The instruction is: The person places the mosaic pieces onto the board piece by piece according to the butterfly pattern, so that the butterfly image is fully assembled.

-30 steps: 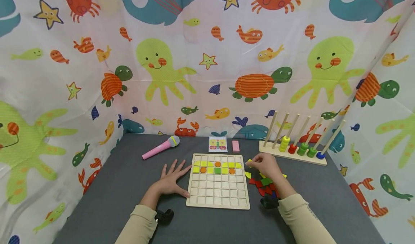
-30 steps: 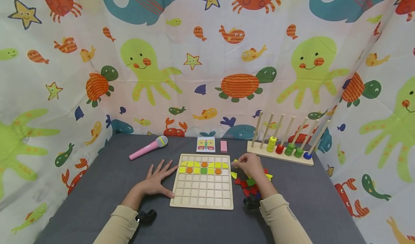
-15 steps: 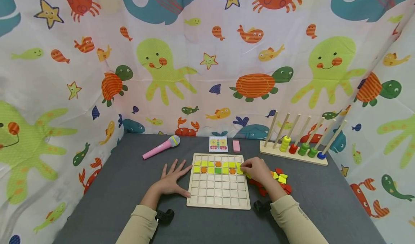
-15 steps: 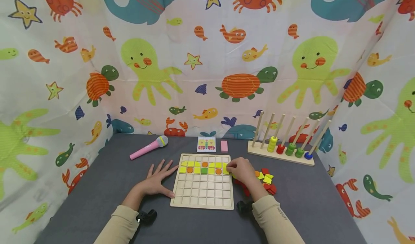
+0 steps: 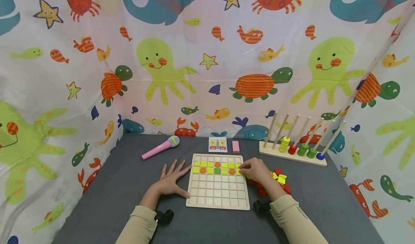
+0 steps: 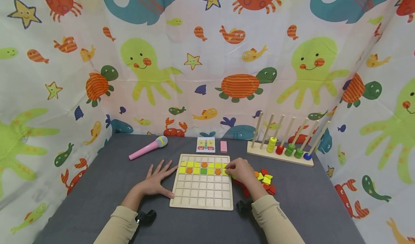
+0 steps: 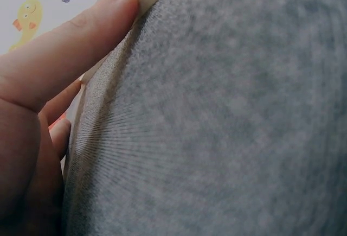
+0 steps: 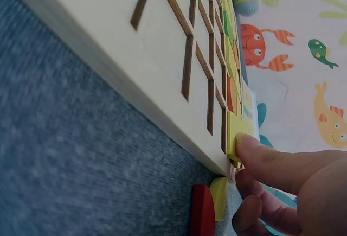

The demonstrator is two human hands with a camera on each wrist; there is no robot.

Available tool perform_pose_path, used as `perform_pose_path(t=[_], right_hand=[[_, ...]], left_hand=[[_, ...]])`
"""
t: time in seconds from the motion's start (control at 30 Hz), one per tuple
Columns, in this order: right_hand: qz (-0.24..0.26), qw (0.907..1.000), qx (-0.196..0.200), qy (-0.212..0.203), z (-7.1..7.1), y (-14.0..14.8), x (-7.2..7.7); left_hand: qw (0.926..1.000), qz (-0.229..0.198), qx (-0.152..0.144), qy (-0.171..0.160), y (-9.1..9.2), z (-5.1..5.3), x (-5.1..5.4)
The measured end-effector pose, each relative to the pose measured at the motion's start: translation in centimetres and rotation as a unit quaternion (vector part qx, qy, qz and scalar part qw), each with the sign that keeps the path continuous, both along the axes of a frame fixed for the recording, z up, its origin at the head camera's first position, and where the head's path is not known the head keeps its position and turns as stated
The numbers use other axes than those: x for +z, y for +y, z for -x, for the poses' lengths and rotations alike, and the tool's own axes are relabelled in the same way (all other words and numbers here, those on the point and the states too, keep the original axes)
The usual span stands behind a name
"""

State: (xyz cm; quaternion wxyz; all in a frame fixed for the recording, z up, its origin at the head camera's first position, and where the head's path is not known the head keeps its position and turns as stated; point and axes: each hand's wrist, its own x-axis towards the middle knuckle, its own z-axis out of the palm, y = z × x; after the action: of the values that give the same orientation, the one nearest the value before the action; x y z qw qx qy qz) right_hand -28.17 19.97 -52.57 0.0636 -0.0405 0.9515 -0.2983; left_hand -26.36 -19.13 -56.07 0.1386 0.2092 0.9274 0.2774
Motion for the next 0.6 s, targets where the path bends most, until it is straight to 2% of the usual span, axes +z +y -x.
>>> perform_pose_path(t=[0.2, 0.3, 0.53, 0.6], right_hand=[[-0.001, 1.0, -0.003, 0.003, -0.35, -0.01, 0.0], [-0.008, 0.9999, -0.008, 0.001, -0.46, -0.1, 0.01], [-0.041, 0.999, 0.015, 0.008, -0.57, -0.25, 0.1], [-0.044, 0.9989, 0.007, 0.009, -0.59, -0.16, 0.12]], left_hand=[[1.0, -0.005, 0.003, 0.003, -0.11, 0.03, -0.46], [1.0, -0.009, 0.001, 0.002, -0.06, -0.03, -0.31], [1.0, 0.001, 0.002, 0.004, -0.03, -0.21, 0.11], [1.0, 0.006, 0.001, 0.002, -0.02, -0.2, 0.08]])
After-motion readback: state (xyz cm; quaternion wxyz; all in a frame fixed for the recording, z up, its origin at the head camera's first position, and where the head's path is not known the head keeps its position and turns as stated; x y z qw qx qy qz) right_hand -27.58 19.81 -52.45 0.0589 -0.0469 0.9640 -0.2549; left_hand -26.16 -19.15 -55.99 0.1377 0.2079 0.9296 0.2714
